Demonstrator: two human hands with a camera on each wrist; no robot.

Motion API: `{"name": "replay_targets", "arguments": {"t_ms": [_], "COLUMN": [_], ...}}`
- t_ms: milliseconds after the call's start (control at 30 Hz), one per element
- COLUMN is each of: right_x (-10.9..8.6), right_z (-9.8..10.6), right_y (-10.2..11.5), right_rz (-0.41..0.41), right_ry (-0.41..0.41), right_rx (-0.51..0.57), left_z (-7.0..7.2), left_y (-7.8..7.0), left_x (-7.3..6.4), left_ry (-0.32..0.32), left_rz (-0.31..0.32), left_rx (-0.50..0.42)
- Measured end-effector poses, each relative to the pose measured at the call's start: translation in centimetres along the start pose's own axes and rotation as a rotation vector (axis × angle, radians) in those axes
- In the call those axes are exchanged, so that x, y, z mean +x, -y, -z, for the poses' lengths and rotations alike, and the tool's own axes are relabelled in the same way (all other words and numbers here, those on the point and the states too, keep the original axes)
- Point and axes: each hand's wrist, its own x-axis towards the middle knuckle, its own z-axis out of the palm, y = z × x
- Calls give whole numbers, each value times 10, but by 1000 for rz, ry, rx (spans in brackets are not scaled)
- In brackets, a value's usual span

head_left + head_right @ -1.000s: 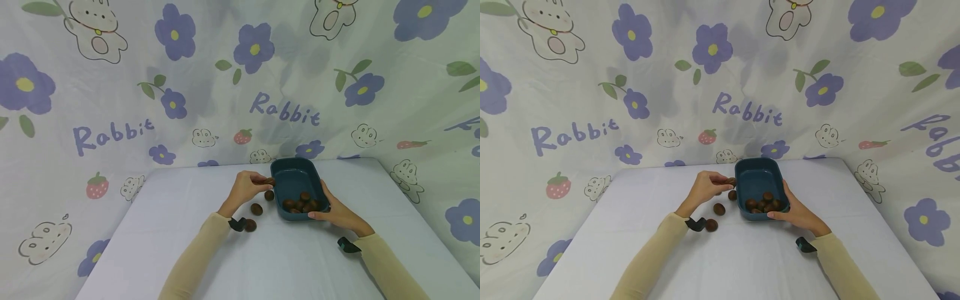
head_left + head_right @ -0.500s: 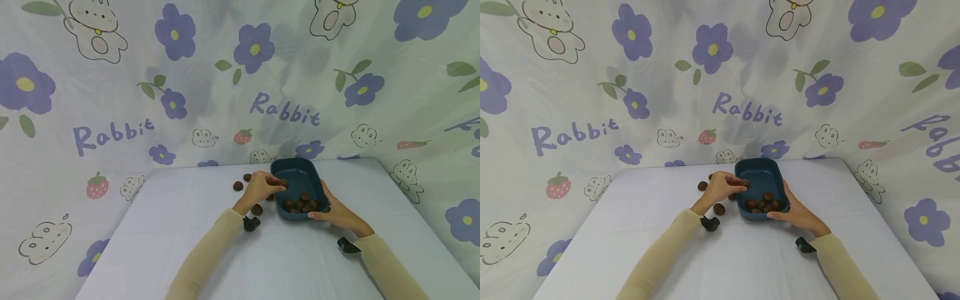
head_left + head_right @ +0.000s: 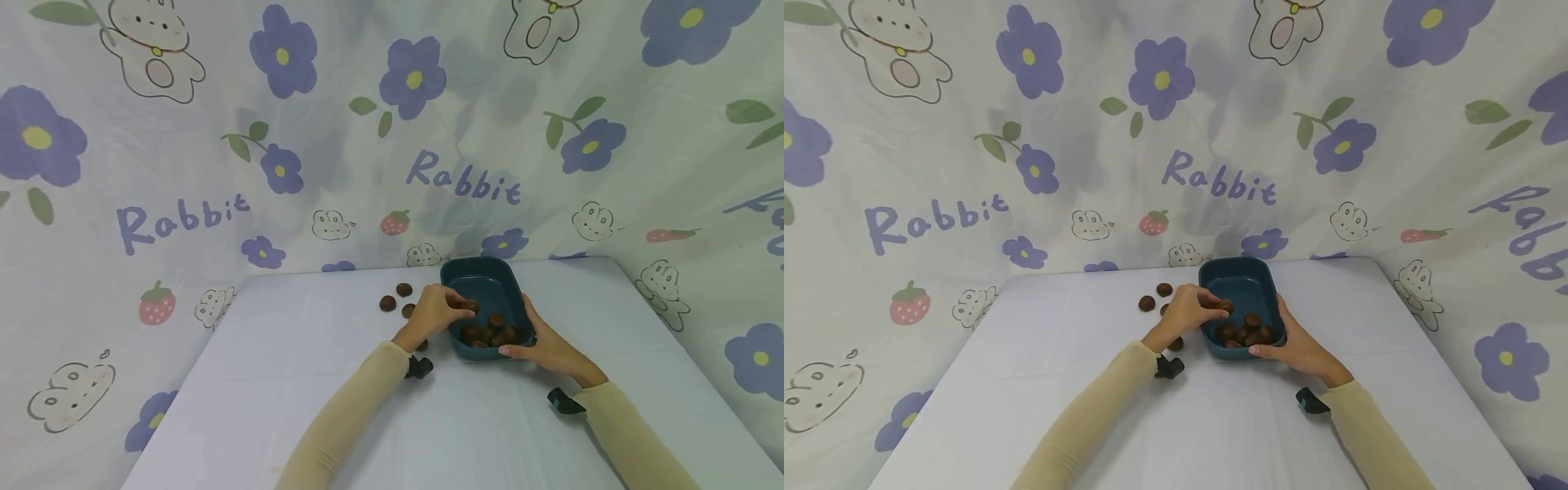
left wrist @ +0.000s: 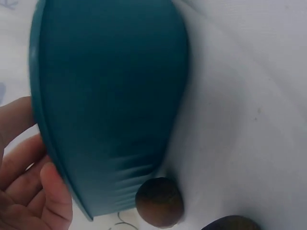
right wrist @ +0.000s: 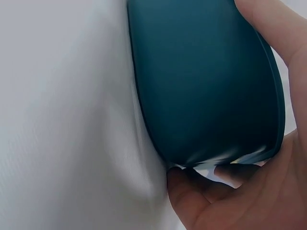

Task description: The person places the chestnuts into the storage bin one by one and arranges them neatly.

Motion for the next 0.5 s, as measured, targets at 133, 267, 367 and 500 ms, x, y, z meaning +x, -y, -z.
{"name": "replay_targets", "arguments": {"t_ms": [133,267,367,500], "right_x": [2,2,1,0], "right_z": [-3,-3,-2,-2], "right_y": [-1,-1,0,1], "right_rz": [-3,-10,-13,-11], "right_ry": [-6,-4,0,3], "right_rx": [4,1,-3,-10], "left_z": [-4,-7,-10,-12], "left_y": [-1,-2,-4,-7], "left_x": [1,2,2,2], "left_ry": [14,24,29,49], "left_rz": [7,11,25,47], "left_rx": [15,38,67,130]}}
